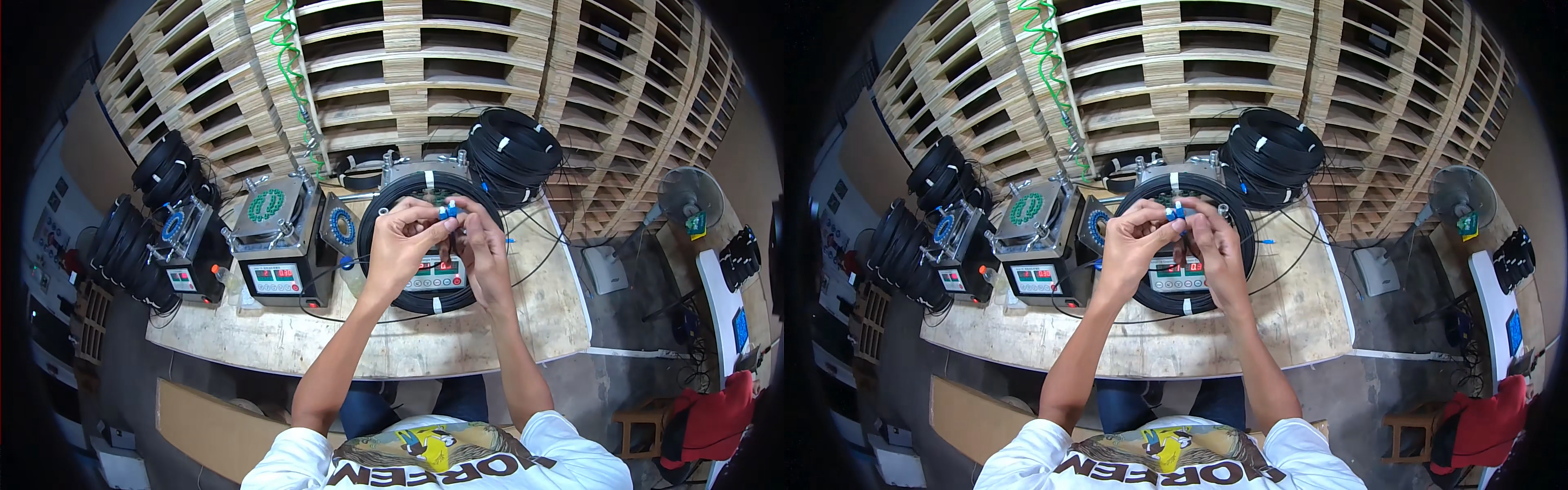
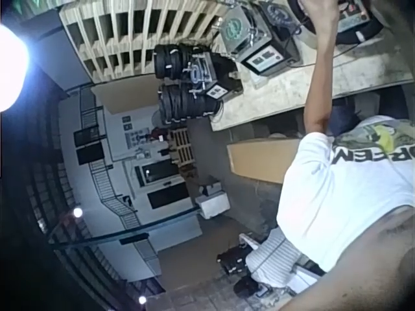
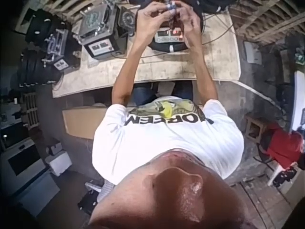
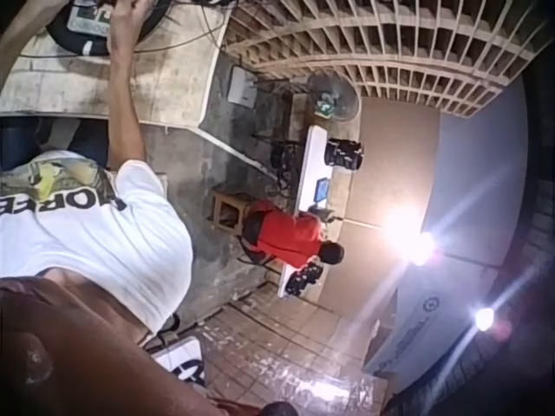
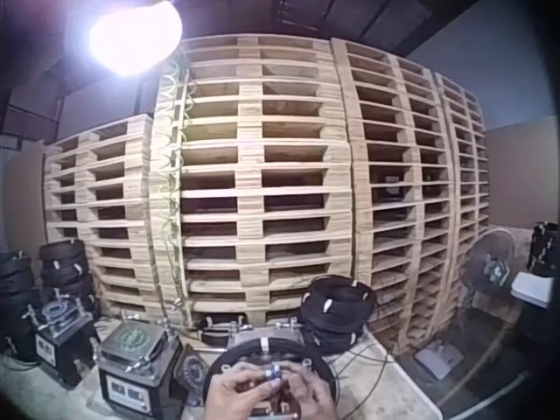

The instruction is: The operator finishes the ends of fiber optic cables using a polishing machine, applying liquid and swapping polishing pads.

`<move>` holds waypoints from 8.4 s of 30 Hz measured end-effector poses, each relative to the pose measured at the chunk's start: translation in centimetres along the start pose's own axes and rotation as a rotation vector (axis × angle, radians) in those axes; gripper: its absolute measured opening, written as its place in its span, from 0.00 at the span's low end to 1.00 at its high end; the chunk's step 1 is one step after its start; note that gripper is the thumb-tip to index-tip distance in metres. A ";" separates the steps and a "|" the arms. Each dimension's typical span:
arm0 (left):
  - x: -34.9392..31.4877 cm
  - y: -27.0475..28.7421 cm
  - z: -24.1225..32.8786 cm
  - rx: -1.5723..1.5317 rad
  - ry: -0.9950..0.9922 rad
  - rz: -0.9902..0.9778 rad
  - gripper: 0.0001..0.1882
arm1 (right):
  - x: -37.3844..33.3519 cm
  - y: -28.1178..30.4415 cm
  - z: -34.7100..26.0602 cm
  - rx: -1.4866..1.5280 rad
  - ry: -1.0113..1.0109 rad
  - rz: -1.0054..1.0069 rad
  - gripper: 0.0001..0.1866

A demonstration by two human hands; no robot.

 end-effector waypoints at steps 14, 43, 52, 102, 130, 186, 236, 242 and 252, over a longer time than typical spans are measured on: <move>-2.6 -1.8 3.4 0.049 0.038 -0.055 0.15 | -1.1 1.7 0.5 -0.093 -0.001 0.131 0.14; 1.6 -1.2 5.8 0.665 -0.395 -0.303 0.12 | -2.0 2.5 0.3 -0.372 0.068 0.193 0.14; 3.3 -1.5 6.8 0.745 -0.452 -0.603 0.08 | -2.3 2.8 0.0 -0.377 0.060 0.139 0.15; -1.3 33.6 4.3 0.696 -0.141 0.606 0.10 | -0.1 4.9 0.8 -0.454 0.136 0.141 0.10; 3.2 8.1 8.4 0.908 -0.760 0.211 0.10 | 5.0 3.1 -2.0 -0.517 0.188 0.113 0.13; 23.7 6.9 -5.4 1.294 -0.337 -0.758 0.08 | 25.7 -1.8 4.7 -2.208 0.306 -1.200 0.09; 22.5 -0.6 -6.5 1.585 -0.359 -0.777 0.06 | 27.7 3.5 3.3 -1.462 -0.246 -0.951 0.10; 21.1 0.6 -6.4 1.556 -0.574 -0.789 0.05 | 26.1 3.3 2.5 -1.620 -0.166 -0.841 0.10; 22.8 1.2 -6.4 1.517 -0.289 -0.808 0.04 | 26.6 3.0 3.3 -1.700 -0.122 -0.890 0.11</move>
Point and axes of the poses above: each hand's wrist, its own x-axis towards the middle knuckle, its own y-axis out of the back of the hand, z = x × y, the point moved 1 cm from there along x, towards the middle knuckle, and after that the axes turned 10 degrees about z, right-handed, at the moved point
